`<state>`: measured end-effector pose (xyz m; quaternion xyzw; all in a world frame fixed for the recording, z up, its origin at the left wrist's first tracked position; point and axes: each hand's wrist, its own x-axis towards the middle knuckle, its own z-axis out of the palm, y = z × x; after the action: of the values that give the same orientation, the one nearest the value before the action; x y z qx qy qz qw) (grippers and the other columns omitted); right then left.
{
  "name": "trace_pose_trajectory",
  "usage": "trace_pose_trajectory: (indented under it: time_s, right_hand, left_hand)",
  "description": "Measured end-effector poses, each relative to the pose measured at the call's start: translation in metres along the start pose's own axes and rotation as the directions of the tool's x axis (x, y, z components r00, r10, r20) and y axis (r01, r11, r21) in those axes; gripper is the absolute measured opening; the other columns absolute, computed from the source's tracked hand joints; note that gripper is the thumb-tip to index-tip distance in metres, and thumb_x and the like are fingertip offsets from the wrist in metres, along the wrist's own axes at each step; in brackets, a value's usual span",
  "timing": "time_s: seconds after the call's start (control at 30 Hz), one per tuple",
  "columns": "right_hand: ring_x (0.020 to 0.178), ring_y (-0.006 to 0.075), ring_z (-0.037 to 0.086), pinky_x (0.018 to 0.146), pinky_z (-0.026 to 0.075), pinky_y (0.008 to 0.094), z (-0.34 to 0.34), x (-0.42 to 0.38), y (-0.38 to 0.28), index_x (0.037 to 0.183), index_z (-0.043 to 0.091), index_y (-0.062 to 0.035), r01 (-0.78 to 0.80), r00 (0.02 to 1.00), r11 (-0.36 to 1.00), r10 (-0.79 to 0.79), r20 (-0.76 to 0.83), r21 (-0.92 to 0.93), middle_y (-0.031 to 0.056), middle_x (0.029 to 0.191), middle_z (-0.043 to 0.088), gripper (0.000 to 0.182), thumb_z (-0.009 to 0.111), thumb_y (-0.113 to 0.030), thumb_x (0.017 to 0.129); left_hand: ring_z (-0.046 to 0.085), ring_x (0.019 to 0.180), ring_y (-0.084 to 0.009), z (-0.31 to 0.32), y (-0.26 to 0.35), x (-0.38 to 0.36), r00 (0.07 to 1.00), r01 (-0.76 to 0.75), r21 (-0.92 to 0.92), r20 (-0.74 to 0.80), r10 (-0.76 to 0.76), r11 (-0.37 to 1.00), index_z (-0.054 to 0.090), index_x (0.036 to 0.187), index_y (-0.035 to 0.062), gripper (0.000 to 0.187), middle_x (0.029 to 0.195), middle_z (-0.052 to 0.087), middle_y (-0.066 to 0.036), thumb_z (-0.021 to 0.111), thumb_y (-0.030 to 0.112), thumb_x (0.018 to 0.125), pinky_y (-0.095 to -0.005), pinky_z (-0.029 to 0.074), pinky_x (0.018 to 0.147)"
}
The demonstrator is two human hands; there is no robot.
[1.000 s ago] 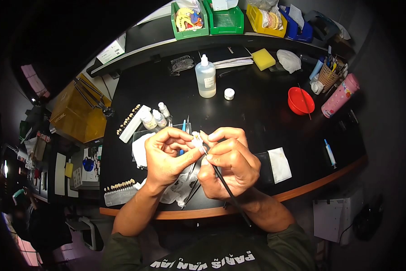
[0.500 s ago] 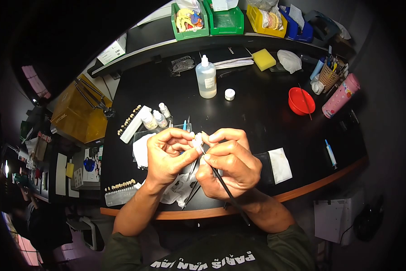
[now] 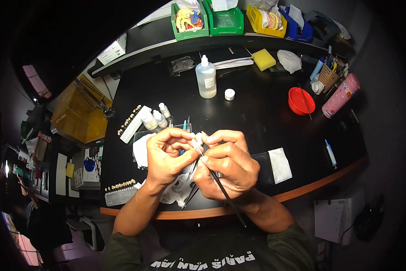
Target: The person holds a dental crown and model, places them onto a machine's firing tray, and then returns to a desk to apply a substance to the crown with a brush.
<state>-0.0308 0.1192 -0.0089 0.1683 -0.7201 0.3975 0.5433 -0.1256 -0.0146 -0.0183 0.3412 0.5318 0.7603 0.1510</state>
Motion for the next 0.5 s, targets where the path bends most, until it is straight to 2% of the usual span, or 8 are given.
trace_pose_trajectory:
  time_s: [0.1, 0.2, 0.4, 0.5]
  right_hand:
    - [0.086, 0.0281, 0.063, 0.076, 0.06, 0.0387, 0.0005, 0.0011, 0.0, 0.083, 0.064, -0.0021, 0.007, 1.0, 1.0, -0.007, -0.004, 0.003, 0.0075, 0.074, 0.062, 0.019, 0.07, 0.008, 0.068]
    - [0.085, 0.028, 0.063, 0.076, 0.06, 0.0386, 0.0011, 0.001, 0.0, 0.083, 0.064, -0.002, 0.006, 1.0, 1.0, -0.006, -0.009, 0.005, 0.0075, 0.074, 0.062, 0.019, 0.07, 0.008, 0.068]
    - [0.086, 0.0284, 0.063, 0.076, 0.059, 0.0383, 0.0006, -0.0003, 0.0004, 0.083, 0.064, -0.0017, -0.002, 1.0, 1.0, 0.002, -0.004, 0.003, 0.0079, 0.075, 0.063, 0.018, 0.07, 0.008, 0.068]
    - [0.087, 0.0288, 0.064, 0.076, 0.059, 0.038, 0.0004, -0.0003, 0.0005, 0.083, 0.064, -0.0016, -0.001, 1.0, 1.0, 0.001, -0.002, 0.003, 0.008, 0.075, 0.063, 0.018, 0.07, 0.008, 0.068]
  left_hand:
    - [0.072, 0.083, -0.0161, 0.0002, 0.0001, -0.0006, 1.0, 0.0, 0.007, -0.012, 0.0, 1.0, 0.064, 0.105, -0.0079, 0.029, 0.092, 0.072, -0.015, 0.079, -0.006, 0.08, -0.0243, 0.059, 0.077]
    - [0.071, 0.084, -0.0113, 0.0009, 0.0003, -0.0003, 0.999, 0.028, -0.038, -0.029, -0.029, 0.999, 0.067, 0.101, -0.0053, 0.029, 0.091, 0.072, -0.01, 0.083, -0.004, 0.077, -0.0214, 0.058, 0.077]
    - [0.071, 0.084, -0.0117, 0.0014, 0.0009, -0.0003, 0.999, 0.024, -0.026, -0.031, -0.025, 0.999, 0.067, 0.101, -0.0061, 0.029, 0.091, 0.072, -0.011, 0.082, -0.004, 0.077, -0.0218, 0.059, 0.077]
    - [0.072, 0.084, -0.0155, 0.0001, 0.0009, -0.0006, 1.0, 0.001, 0.003, -0.003, -0.001, 1.0, 0.064, 0.105, -0.0082, 0.028, 0.092, 0.072, -0.014, 0.078, -0.007, 0.08, -0.0242, 0.059, 0.078]
